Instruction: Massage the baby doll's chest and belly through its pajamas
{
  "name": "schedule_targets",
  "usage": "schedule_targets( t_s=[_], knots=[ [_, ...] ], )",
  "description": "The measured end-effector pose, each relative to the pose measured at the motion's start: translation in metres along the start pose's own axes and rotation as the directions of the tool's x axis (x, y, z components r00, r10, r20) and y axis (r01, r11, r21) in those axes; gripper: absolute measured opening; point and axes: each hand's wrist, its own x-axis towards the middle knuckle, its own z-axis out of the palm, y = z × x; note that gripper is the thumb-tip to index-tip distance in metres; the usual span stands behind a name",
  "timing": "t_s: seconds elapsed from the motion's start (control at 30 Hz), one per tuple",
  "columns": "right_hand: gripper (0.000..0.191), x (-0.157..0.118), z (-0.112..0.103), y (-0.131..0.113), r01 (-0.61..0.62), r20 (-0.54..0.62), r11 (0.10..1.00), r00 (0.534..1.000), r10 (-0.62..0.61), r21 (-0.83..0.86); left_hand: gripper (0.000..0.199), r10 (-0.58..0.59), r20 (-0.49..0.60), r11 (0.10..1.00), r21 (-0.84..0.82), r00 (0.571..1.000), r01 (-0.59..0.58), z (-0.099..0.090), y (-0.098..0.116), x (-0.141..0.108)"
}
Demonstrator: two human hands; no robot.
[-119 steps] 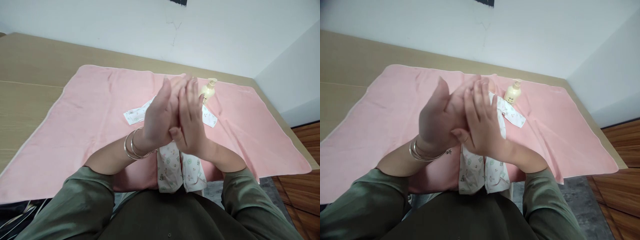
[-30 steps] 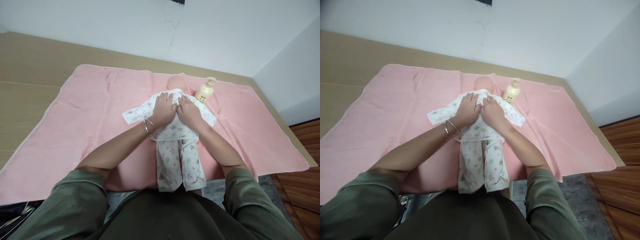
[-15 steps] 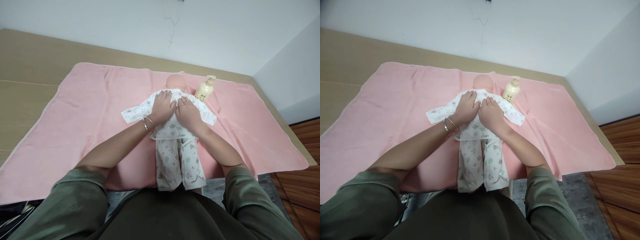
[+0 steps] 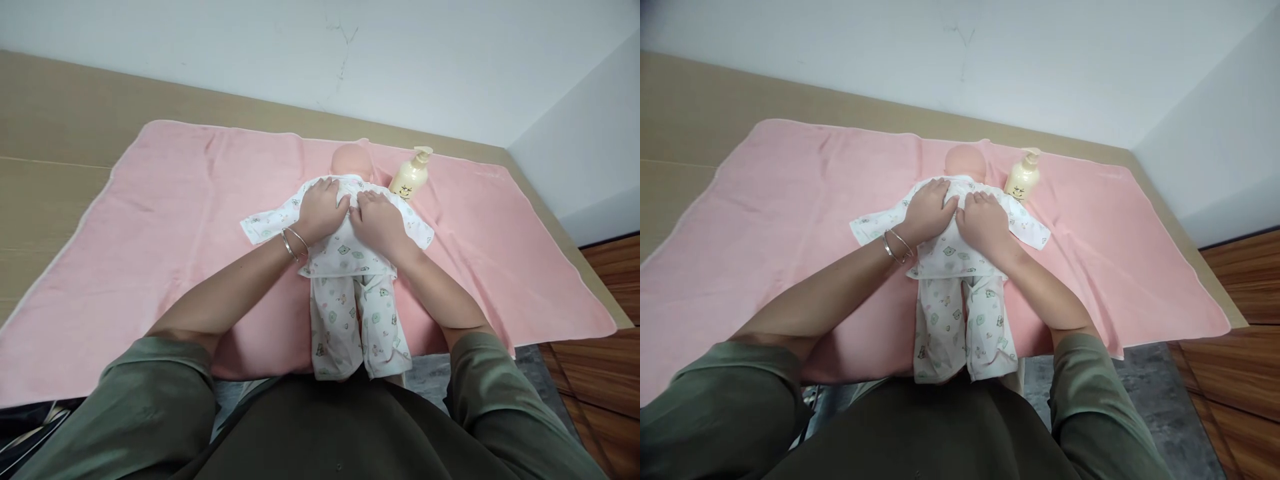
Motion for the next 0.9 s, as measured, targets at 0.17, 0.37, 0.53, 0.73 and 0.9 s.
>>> schedule_targets(
  t_s=[0.17, 0.37, 0.53, 0.73, 0.9],
  knots=[
    [0.047, 0.007, 0.0, 0.006, 0.021, 0.069, 1.0, 0.997, -0.021, 0.008, 0.053, 0.024, -0.064, 0.999, -0.02, 0.998, -0.025, 0.012, -0.006, -0.004],
    [0.066, 0.02, 0.004, 0.022, -0.005, 0.193, 0.993, 0.981, -0.017, 0.115, 0.053, 0.023, -0.068, 0.998, -0.056, 0.997, -0.027, 0.017, -0.009, -0.004],
    [0.066, 0.019, 0.005, 0.022, -0.009, 0.147, 0.992, 0.989, -0.009, 0.124, 0.052, -0.008, -0.052, 0.997, -0.073, 0.999, 0.004, 0.014, -0.008, -0.004],
    [0.07, 0.029, 0.013, 0.033, -0.065, 0.177, 0.972, 0.984, 0.024, 0.227, 0.05, 0.043, -0.115, 0.999, -0.021, 0.992, -0.045, 0.015, 0.0, -0.013],
    [0.069, 0.03, 0.014, 0.03, -0.054, 0.166, 0.981, 0.986, 0.023, 0.185, 0.048, 0.025, -0.093, 1.0, 0.006, 0.995, -0.025, 0.011, 0.008, -0.017]
  ],
)
